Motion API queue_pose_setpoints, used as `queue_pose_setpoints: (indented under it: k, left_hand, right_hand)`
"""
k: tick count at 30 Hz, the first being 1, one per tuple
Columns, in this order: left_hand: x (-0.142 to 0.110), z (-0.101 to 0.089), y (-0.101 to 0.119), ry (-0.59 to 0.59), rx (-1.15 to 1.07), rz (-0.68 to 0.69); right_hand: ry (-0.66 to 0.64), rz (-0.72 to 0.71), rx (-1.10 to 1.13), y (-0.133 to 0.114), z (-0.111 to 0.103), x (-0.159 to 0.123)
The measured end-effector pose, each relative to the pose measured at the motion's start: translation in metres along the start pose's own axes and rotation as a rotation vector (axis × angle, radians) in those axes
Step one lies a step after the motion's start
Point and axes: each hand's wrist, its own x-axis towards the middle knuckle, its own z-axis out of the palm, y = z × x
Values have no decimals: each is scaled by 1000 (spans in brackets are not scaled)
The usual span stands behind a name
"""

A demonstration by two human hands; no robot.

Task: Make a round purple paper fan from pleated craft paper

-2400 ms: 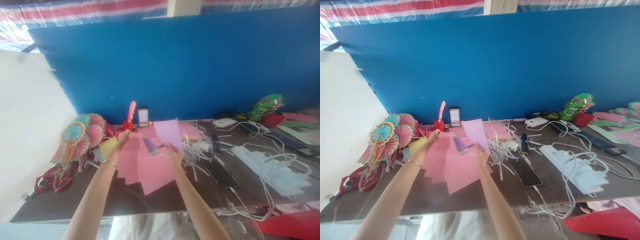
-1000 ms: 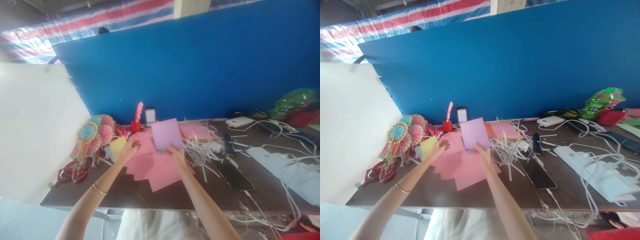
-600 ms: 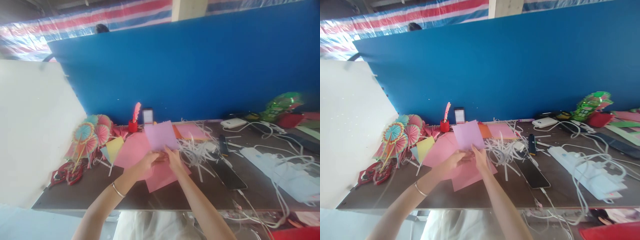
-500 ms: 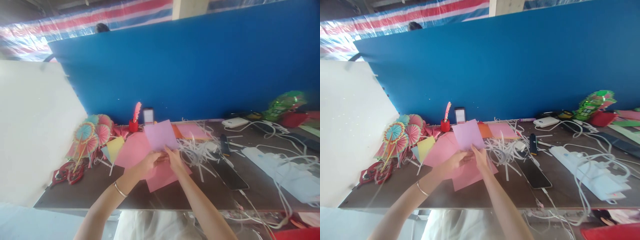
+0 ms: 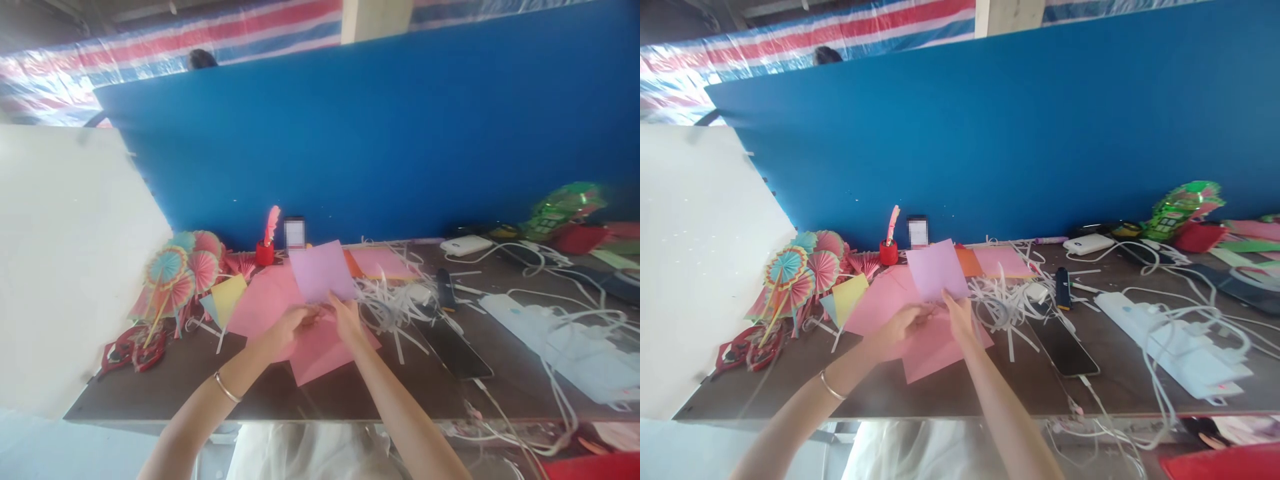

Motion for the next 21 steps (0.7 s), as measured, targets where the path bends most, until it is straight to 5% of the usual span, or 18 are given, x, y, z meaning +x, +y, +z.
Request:
queue_pose_setpoints:
  k: [4, 8, 14, 17, 21]
  left_hand:
    - [-9, -43, 24, 61, 107, -84]
    - [-14, -95, 49, 237, 324, 13]
    - [-38, -167, 89, 555, 1362, 431]
    - [-63, -188, 99, 606, 1699, 339]
    - [-99, -196, 111, 694, 1771, 363]
  right_hand:
    - [17, -30, -52, -5, 1, -1]
    - [68, 0, -79, -2, -3, 2]
    - [37, -15, -126, 3, -7, 4]
    - [30, -5, -156, -2, -4, 1]
    - [-3, 21, -161, -9, 1, -4]
